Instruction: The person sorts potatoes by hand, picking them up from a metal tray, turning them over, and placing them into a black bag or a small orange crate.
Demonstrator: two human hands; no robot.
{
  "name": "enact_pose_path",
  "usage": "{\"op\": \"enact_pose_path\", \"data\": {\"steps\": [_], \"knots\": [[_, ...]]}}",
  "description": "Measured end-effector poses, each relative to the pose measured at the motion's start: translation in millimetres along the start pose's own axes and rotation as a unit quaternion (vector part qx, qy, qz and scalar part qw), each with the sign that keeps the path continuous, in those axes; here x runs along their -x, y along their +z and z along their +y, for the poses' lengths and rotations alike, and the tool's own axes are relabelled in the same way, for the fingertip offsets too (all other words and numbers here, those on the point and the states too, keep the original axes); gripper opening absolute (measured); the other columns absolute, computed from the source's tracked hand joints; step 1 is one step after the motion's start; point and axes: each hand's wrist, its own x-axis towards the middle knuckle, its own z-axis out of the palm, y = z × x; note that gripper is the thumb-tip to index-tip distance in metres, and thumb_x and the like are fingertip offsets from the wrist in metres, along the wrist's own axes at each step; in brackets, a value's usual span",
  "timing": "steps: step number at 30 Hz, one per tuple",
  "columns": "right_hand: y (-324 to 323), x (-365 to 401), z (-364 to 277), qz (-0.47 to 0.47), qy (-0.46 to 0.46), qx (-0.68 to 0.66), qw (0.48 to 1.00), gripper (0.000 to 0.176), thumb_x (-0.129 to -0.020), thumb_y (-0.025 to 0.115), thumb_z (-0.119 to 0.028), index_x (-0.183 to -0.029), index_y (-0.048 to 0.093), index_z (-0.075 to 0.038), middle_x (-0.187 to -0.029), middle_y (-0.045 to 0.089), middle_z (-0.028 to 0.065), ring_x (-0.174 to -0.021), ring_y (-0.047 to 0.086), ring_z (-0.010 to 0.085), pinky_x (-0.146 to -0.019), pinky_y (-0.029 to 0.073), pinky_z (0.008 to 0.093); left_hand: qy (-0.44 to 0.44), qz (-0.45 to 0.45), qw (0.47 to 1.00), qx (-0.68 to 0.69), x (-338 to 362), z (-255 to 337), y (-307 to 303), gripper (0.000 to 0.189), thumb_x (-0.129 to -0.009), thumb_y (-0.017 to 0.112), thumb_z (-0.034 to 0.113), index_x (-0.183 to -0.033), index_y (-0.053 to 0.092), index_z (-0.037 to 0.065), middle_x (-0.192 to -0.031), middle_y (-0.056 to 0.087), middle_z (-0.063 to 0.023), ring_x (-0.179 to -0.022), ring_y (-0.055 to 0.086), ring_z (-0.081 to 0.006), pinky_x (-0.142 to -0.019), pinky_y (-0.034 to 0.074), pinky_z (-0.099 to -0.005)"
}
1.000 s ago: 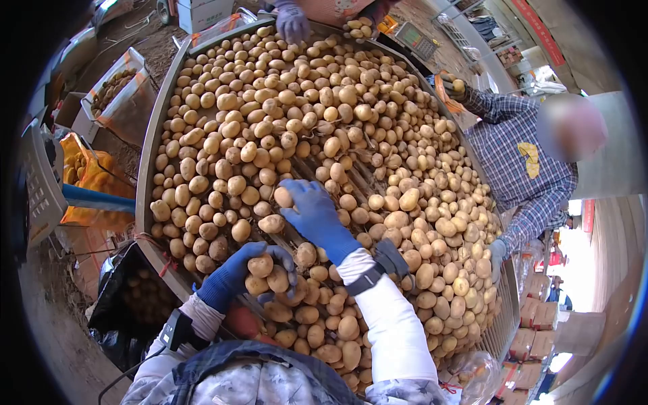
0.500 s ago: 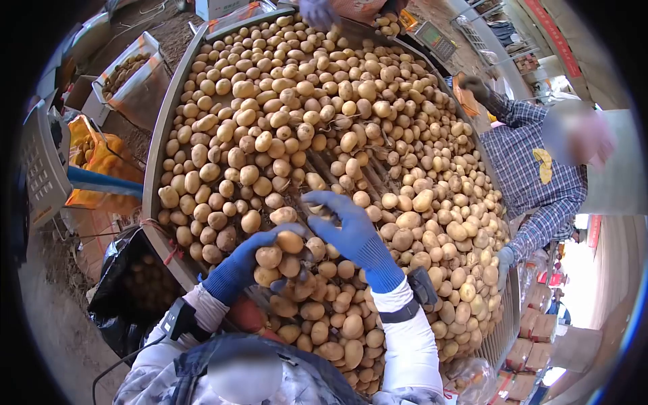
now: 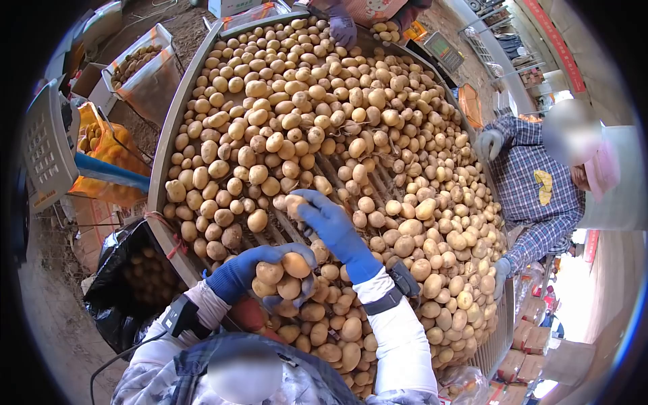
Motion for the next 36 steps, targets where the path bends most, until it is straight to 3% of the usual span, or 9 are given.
{"op": "enact_pose_path", "data": {"steps": [5,9,11,17,19,25,28,31,36], "knots": [[-3,9,-3,-0.073,0.015,-0.293,0.953,0.035,-0.101,0.058,-0.027,-0.132,0.06,-0.01,-0.1,0.066,0.0049,-0.083,0.063,0.0107,-0.071,0.054,0.0247,-0.011,-0.006,1.0,-0.004,-3,-10,-11,0.057,-0.09,0.057,0.046,-0.127,0.055,0.002,-0.104,0.064,-0.0211,-0.089,0.067,-0.0316,-0.077,0.057,-0.0389],[8,0,0,-0.001,0.048,-0.077,0.996,0.031,-0.1,0.056,-0.024,-0.128,0.059,-0.011,-0.112,0.065,0.0088,-0.092,0.065,0.0194,-0.08,0.055,0.0311,-0.066,-0.073,0.99,-0.099,-6,-13,-13,0.057,-0.092,0.059,0.045,-0.13,0.055,0.003,-0.108,0.063,-0.0195,-0.092,0.066,-0.0285,-0.077,0.057,-0.0353],[26,-12,-2,0.162,-0.322,0.379,0.853,0.032,-0.099,0.058,-0.025,-0.128,0.06,-0.012,-0.122,0.061,0.0113,-0.109,0.06,0.0286,-0.092,0.052,0.038,-0.048,-0.078,0.987,-0.133,-4,-14,-11,0.054,-0.098,0.053,0.043,-0.134,0.052,0.003,-0.106,0.063,-0.0162,-0.083,0.069,-0.0237,-0.053,0.055,-0.0243],[64,-19,19,-0.001,-0.361,0.55,0.753,0.031,-0.09,0.062,-0.022,-0.121,0.061,-0.018,-0.132,0.056,0.0091,-0.121,0.052,0.0292,-0.101,0.043,0.0453,0.053,-0.016,0.998,-0.007,36,-26,32,0.064,-0.093,0.054,0.052,-0.133,0.05,0.002,-0.109,0.062,-0.0218,-0.091,0.067,-0.0305,-0.074,0.057,-0.0359],[79,-27,34,0.004,-0.382,0.665,0.641,0.029,-0.091,0.059,-0.022,-0.119,0.061,-0.019,-0.128,0.058,0.0067,-0.121,0.051,0.0276,-0.098,0.043,0.0463,0.118,-0.019,0.991,0.055,46,-56,16,0.077,-0.09,0.052,0.065,-0.139,0.045,0.006,-0.115,0.06,-0.0253,-0.093,0.066,-0.0375,-0.061,0.058,-0.0405],[82,-13,15,0.027,-0.342,0.704,0.622,0.033,-0.087,0.061,-0.016,-0.119,0.063,-0.014,-0.124,0.063,0.0084,-0.115,0.055,0.027,-0.092,0.047,0.0423,0.282,0.172,0.928,0.17,101,-66,39,0.069,-0.093,0.05,0.067,-0.141,0.049,0.017,-0.129,0.056,-0.0216,-0.106,0.063,-0.0397,-0.054,0.058,-0.0392],[83,7,-2,0.061,-0.289,0.379,0.877,0.036,-0.092,0.069,-0.018,-0.126,0.063,-0.007,-0.107,0.067,0.0082,-0.1,0.061,0.0225,-0.089,0.05,0.0354,0.338,0.069,0.908,0.238,124,-68,38,0.073,-0.094,0.048,0.067,-0.145,0.049,0.014,-0.145,0.049,-0.0201,-0.128,0.054,-0.0418,-0.087,0.056,-0.0589],[95,43,-26,-0.066,-0.094,0.014,0.993,0.034,-0.097,0.067,-0.021,-0.125,0.063,-0.003,-0.109,0.065,0.0039,-0.094,0.061,0.0132,-0.084,0.051,0.0279,0.378,0.076,0.887,0.255,138,-68,33,0.075,-0.095,0.045,0.069,-0.145,0.05,0.013,-0.157,0.036,-0.0219,-0.142,0.039,-0.0441,-0.102,0.047,-0.0634],[139,80,-32,-0.103,-0.124,-0.025,0.987,0.035,-0.096,0.07,-0.019,-0.124,0.058,-0.003,-0.102,0.064,0.0008,-0.091,0.06,0.0078,-0.078,0.051,0.0224,0.438,0.086,0.882,0.153,150,-73,41,0.078,-0.097,0.036,0.07,-0.148,0.043,0.013,-0.158,0.036,-0.0205,-0.144,0.037,-0.0434,-0.113,0.032,-0.0692]]}}
